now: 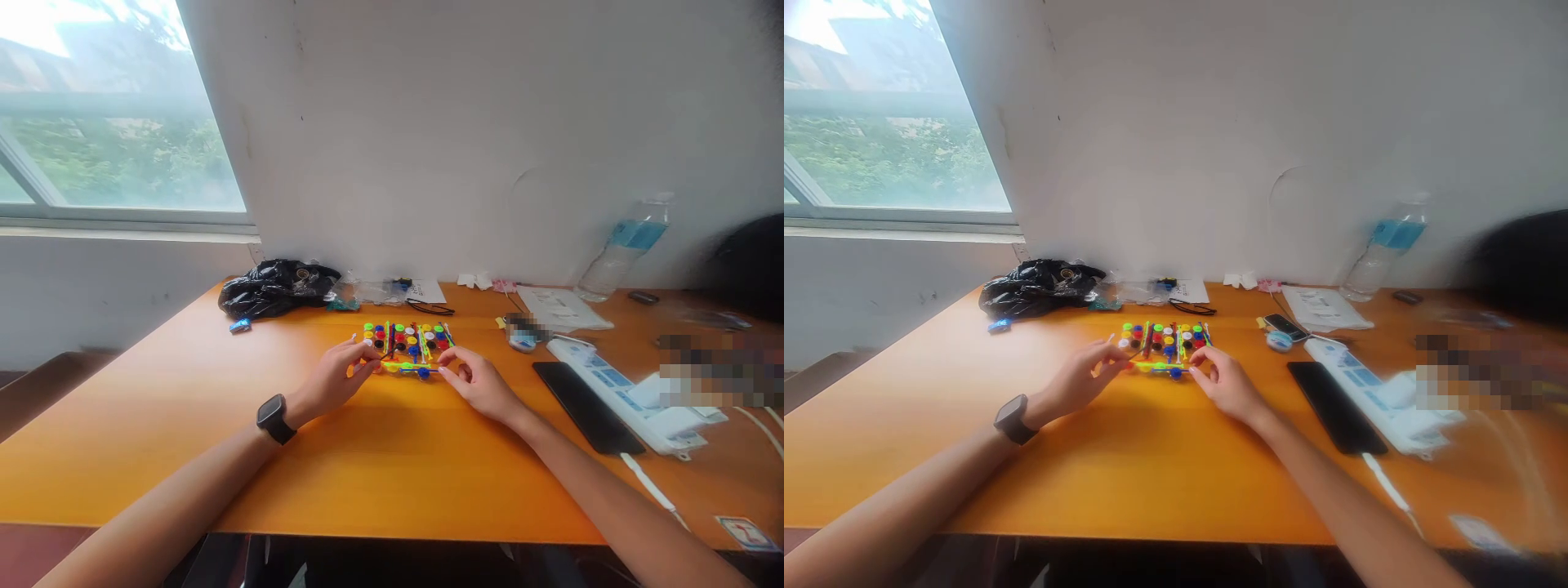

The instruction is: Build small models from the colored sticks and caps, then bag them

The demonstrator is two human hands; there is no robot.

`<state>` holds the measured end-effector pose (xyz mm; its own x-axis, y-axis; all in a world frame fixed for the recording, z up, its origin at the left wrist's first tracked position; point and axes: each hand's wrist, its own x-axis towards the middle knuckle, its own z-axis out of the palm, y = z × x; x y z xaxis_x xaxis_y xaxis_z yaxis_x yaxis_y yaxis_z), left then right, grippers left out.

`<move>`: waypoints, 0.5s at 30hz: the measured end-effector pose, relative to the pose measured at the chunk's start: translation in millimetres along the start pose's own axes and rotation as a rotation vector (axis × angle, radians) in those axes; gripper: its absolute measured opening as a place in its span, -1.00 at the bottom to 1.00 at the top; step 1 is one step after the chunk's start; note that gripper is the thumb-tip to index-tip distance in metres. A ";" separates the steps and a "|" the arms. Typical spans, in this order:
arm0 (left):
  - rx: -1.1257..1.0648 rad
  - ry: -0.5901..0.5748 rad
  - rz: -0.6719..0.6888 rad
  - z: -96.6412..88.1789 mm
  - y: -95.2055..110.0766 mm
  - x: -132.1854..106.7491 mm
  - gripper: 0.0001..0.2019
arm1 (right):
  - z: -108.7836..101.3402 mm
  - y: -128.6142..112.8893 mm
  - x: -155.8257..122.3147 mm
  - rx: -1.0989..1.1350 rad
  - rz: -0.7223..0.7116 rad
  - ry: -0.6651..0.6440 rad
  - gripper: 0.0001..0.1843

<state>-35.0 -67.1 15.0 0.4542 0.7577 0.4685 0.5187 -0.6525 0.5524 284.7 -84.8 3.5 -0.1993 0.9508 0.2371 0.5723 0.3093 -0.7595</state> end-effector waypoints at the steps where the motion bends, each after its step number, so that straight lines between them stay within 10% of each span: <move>1: -0.016 -0.030 0.014 1.4 4.4 -1.8 -0.77 | -0.3 -2.5 -1.4 -0.037 -0.033 0.019 -0.70; 15: -0.305 -0.223 0.006 28.8 21.9 -10.8 -0.87 | 25.1 -37.5 -20.5 0.206 -0.036 -0.234 -0.74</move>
<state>-7.7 -89.7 2.1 0.6209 0.7115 0.3291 0.2914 -0.5992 0.7457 247.4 -116.2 11.9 -0.4077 0.9026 0.1380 0.3931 0.3099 -0.8657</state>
